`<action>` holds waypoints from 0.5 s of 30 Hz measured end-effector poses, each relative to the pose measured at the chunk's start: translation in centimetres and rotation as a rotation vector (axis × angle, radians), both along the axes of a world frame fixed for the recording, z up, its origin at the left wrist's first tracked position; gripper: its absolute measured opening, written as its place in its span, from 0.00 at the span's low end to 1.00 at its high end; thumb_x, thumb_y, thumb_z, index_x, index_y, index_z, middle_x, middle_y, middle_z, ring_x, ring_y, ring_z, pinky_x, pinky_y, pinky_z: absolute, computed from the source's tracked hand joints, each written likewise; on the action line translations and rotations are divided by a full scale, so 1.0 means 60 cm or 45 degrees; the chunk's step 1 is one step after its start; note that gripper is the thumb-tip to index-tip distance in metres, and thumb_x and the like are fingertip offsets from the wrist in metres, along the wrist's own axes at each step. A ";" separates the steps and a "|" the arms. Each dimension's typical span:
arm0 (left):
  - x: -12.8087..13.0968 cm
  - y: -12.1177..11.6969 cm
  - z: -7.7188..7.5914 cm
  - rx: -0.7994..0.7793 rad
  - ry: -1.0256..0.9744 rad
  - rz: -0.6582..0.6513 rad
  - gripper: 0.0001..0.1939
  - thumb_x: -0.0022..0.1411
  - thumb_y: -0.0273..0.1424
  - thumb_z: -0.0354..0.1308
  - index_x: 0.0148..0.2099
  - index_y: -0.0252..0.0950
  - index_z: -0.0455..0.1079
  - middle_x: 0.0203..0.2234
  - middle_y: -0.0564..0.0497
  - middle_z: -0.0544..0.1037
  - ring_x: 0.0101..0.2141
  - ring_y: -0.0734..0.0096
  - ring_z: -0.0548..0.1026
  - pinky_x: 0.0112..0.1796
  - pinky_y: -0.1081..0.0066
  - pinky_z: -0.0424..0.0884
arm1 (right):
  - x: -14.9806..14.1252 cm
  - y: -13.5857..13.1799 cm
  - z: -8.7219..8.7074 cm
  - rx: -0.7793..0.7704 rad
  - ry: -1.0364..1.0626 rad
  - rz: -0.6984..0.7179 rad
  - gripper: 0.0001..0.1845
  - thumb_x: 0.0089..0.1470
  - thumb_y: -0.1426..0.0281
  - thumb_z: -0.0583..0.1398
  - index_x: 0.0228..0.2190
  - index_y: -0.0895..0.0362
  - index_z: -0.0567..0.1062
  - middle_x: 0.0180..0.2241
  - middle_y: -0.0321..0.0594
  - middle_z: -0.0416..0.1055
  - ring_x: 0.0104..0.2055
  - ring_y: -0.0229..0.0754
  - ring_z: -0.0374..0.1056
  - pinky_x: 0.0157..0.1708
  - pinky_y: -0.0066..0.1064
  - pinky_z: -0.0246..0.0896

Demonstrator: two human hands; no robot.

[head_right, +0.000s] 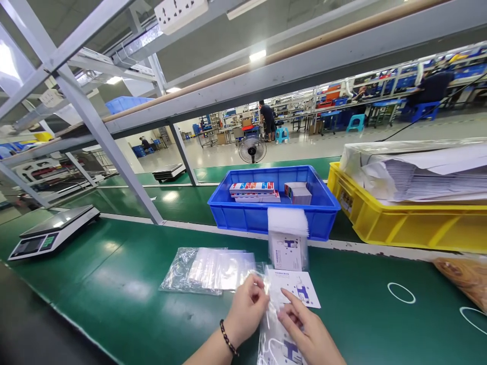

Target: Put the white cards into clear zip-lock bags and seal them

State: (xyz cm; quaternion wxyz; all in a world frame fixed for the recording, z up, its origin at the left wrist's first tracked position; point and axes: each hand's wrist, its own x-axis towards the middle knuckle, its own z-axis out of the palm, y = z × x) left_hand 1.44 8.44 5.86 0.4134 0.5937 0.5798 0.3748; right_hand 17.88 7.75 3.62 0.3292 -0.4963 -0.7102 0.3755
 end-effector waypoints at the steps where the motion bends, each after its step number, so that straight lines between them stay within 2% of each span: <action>1: 0.007 -0.006 -0.002 -0.039 -0.091 -0.065 0.04 0.50 0.25 0.51 0.31 0.37 0.60 0.15 0.61 0.62 0.19 0.77 0.63 0.24 0.77 0.59 | 0.001 -0.001 -0.006 0.010 -0.044 0.016 0.26 0.54 0.58 0.49 0.50 0.58 0.65 0.22 0.36 0.73 0.23 0.40 0.69 0.25 0.28 0.67; 3: 0.018 -0.015 -0.007 -0.122 -0.163 -0.171 0.02 0.49 0.28 0.52 0.26 0.36 0.62 0.14 0.59 0.63 0.18 0.78 0.63 0.23 0.76 0.59 | 0.005 -0.003 -0.015 0.133 -0.166 0.022 0.24 0.56 0.62 0.47 0.51 0.58 0.66 0.24 0.37 0.75 0.25 0.40 0.71 0.27 0.28 0.68; 5: 0.023 -0.017 -0.010 -0.151 -0.216 -0.202 0.09 0.51 0.34 0.51 0.23 0.35 0.62 0.14 0.58 0.64 0.18 0.78 0.63 0.23 0.76 0.59 | 0.009 -0.003 -0.021 0.382 -0.296 0.021 0.21 0.56 0.65 0.47 0.48 0.57 0.69 0.33 0.42 0.77 0.33 0.42 0.73 0.32 0.28 0.68; 7: 0.026 -0.016 -0.012 -0.174 -0.292 -0.166 0.15 0.52 0.40 0.50 0.20 0.35 0.63 0.13 0.57 0.63 0.17 0.79 0.62 0.22 0.76 0.59 | 0.010 0.000 -0.024 0.675 -0.392 0.064 0.20 0.56 0.69 0.47 0.46 0.57 0.71 0.37 0.43 0.77 0.36 0.42 0.73 0.33 0.27 0.69; 11: 0.032 -0.007 -0.011 -0.352 -0.422 -0.043 0.19 0.49 0.44 0.49 0.16 0.35 0.60 0.10 0.58 0.61 0.12 0.80 0.58 0.16 0.76 0.54 | 0.001 0.002 -0.019 1.119 -0.443 0.097 0.21 0.56 0.73 0.45 0.47 0.56 0.70 0.34 0.41 0.78 0.31 0.39 0.74 0.27 0.23 0.69; 13: 0.035 -0.005 -0.011 -0.404 -0.445 -0.019 0.19 0.49 0.44 0.48 0.16 0.35 0.59 0.09 0.57 0.60 0.11 0.80 0.57 0.15 0.76 0.52 | -0.004 0.000 -0.011 1.176 -0.425 0.092 0.19 0.56 0.72 0.46 0.46 0.57 0.70 0.36 0.42 0.77 0.34 0.40 0.74 0.31 0.25 0.70; 15: 0.036 -0.004 -0.013 -0.411 -0.462 -0.010 0.17 0.48 0.42 0.49 0.16 0.35 0.60 0.09 0.58 0.60 0.12 0.80 0.58 0.15 0.76 0.53 | -0.006 -0.004 0.000 1.083 -0.367 0.106 0.17 0.56 0.68 0.49 0.44 0.57 0.70 0.36 0.43 0.77 0.36 0.41 0.73 0.33 0.25 0.69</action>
